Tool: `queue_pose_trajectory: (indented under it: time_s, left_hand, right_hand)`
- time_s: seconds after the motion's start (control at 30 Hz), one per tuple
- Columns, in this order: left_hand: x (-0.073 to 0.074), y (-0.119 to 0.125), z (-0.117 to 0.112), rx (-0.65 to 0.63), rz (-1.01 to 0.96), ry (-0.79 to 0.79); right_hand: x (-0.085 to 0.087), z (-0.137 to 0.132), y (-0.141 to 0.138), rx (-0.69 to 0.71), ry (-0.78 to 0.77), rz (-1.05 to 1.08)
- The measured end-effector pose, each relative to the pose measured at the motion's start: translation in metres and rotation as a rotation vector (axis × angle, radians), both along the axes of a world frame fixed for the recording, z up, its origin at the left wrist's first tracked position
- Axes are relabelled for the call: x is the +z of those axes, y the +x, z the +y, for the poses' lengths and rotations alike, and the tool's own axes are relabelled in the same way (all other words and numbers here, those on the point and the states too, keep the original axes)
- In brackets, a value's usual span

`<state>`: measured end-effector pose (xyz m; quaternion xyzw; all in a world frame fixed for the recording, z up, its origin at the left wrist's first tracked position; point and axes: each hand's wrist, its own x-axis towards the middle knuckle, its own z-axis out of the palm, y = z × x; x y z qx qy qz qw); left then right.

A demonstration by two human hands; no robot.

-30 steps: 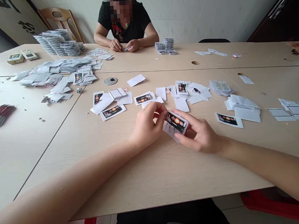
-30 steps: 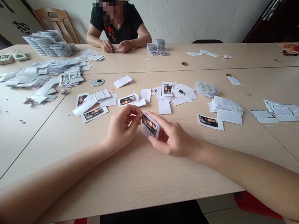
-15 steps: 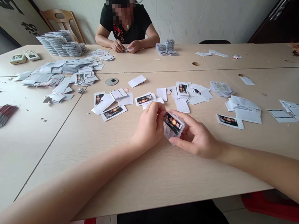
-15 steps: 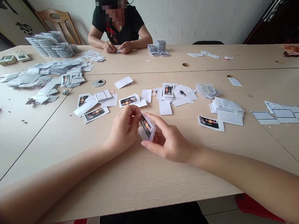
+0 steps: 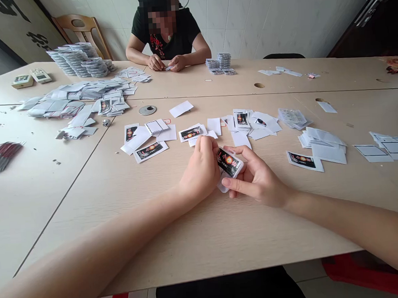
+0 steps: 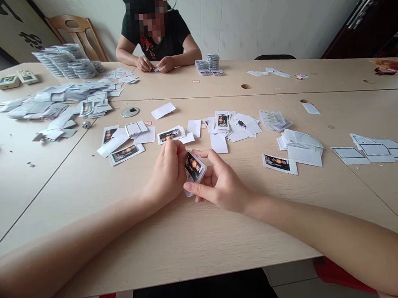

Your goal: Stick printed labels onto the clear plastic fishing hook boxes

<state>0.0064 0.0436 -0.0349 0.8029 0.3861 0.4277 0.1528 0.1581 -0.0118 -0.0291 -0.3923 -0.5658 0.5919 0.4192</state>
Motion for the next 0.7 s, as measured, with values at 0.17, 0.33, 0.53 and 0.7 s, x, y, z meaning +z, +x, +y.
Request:
queue_pose_trajectory:
  time_s: [0.17, 0.33, 0.53, 0.7]
  left_hand:
    - [0.0, -0.003, -0.001, 0.02, 0.044, 0.007]
    - [0.003, -0.005, -0.002, 0.035, 0.136, 0.182]
    - [0.009, -0.01, -0.008, -0.007, 0.162, 0.424]
    - [0.011, -0.012, -0.013, -0.105, 0.169, 0.564]
  right_hand:
    - [-0.001, 0.0, 0.001, 0.007, -0.008, 0.011]
    - [-0.003, -0.003, 0.0, 0.01, 0.074, 0.027]
    - [-0.007, -0.006, 0.001, -0.047, 0.309, -0.128]
    - [-0.008, -0.004, 0.004, -0.054, 0.305, -0.195]
